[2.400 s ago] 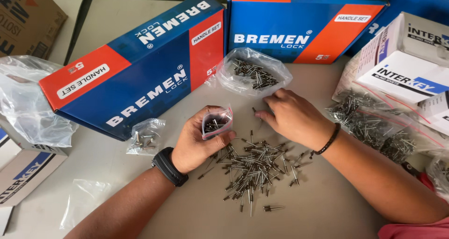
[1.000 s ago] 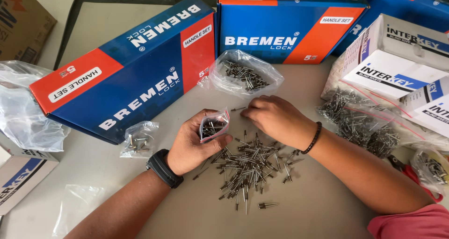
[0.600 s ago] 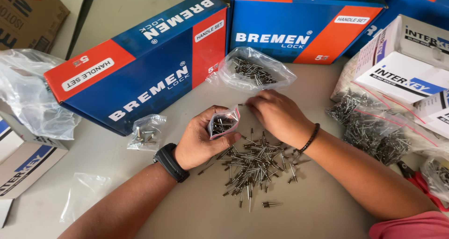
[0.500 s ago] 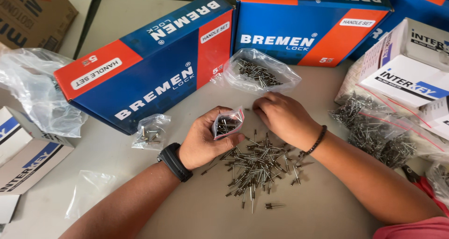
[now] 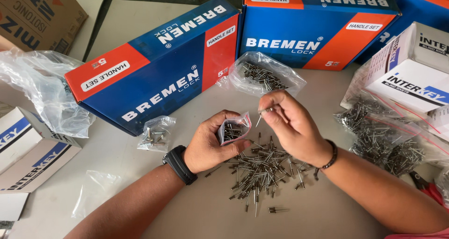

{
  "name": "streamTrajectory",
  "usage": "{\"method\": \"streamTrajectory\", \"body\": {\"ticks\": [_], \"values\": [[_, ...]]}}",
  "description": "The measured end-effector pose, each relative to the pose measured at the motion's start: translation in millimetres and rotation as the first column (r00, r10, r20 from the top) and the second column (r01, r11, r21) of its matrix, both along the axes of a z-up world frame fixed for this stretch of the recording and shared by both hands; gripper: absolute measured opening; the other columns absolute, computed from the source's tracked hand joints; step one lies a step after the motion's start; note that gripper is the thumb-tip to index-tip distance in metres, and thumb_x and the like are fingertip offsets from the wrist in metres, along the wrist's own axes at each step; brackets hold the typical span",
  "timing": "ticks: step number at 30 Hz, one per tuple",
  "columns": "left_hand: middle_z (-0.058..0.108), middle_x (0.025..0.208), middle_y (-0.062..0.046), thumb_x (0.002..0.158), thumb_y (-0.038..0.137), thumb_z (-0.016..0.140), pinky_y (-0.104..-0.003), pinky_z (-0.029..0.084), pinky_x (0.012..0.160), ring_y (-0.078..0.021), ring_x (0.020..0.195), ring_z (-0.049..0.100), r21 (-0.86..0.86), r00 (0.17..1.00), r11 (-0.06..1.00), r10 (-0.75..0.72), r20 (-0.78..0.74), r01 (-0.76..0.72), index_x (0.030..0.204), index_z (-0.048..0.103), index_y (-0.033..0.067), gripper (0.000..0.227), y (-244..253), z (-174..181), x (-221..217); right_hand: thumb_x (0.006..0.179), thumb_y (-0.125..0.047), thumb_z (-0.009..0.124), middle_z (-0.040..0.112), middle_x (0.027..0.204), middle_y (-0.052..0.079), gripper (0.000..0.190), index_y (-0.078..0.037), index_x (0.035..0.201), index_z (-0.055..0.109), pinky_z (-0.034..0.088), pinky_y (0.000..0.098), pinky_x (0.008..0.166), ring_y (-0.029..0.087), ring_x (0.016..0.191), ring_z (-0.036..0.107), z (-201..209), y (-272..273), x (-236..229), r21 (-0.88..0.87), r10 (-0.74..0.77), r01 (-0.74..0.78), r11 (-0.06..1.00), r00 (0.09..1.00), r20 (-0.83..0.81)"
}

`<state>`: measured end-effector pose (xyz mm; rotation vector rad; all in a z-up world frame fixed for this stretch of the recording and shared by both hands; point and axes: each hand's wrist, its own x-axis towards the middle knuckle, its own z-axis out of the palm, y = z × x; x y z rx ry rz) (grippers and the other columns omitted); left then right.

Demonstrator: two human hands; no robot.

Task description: The person sorts small metal lock pins from a pile on a table into a clear plastic bag. They pick up the pins by hand and place them into the bag, which is held open with the other hand. The workspace contains several boxes of lock hardware and other packaged components.

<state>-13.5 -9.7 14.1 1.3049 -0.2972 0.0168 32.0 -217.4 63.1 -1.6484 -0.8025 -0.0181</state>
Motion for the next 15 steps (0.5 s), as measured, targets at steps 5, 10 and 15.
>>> {"method": "streamTrajectory", "body": {"ticks": [5, 10, 15], "values": [[0.068, 0.085, -0.013, 0.069, 0.003, 0.088, -0.026, 0.056, 0.071, -0.0099, 0.085, 0.061, 0.047, 0.999, 0.999, 0.002, 0.049, -0.004, 0.104, 0.069, 0.0007, 0.039, 0, 1, -1, 0.098, 0.001, 0.057, 0.064, 0.094, 0.009, 0.011, -0.002, 0.106, 0.063, 0.047, 0.0326, 0.086, 0.016, 0.086, 0.055, 6, 16, -14, 0.029, 0.007, -0.008, 1.0, 0.998, 0.057], [0.066, 0.088, -0.016, 0.069, 0.006, 0.088, -0.031, 0.056, 0.073, -0.0128, 0.088, 0.06, 0.117, 0.993, 0.993, 0.0, 0.116, -0.014, 0.104, 0.069, 0.0006, 0.04, 0, 4, -3, 0.097, -0.002, 0.062, 0.069, 0.098, 0.011, 0.01, -0.002, 0.104, 0.069, 0.048, 0.0322, 0.081, 0.018, 0.084, 0.058, 12, 15, -15, -0.065, 0.017, -0.005, 0.998, 0.982, 0.186], [0.065, 0.089, -0.015, 0.071, 0.005, 0.087, -0.031, 0.055, 0.075, -0.0132, 0.091, 0.06, 0.113, 0.994, 0.994, 0.0, 0.109, -0.013, 0.105, 0.07, 0.0001, 0.038, 0, 2, -3, 0.098, -0.003, 0.059, 0.071, 0.101, 0.012, 0.015, -0.002, 0.108, 0.07, 0.049, 0.0316, 0.075, 0.018, 0.081, 0.058, 22, 14, -17, -0.081, -0.015, 0.034, 0.996, 0.973, 0.23]]}}
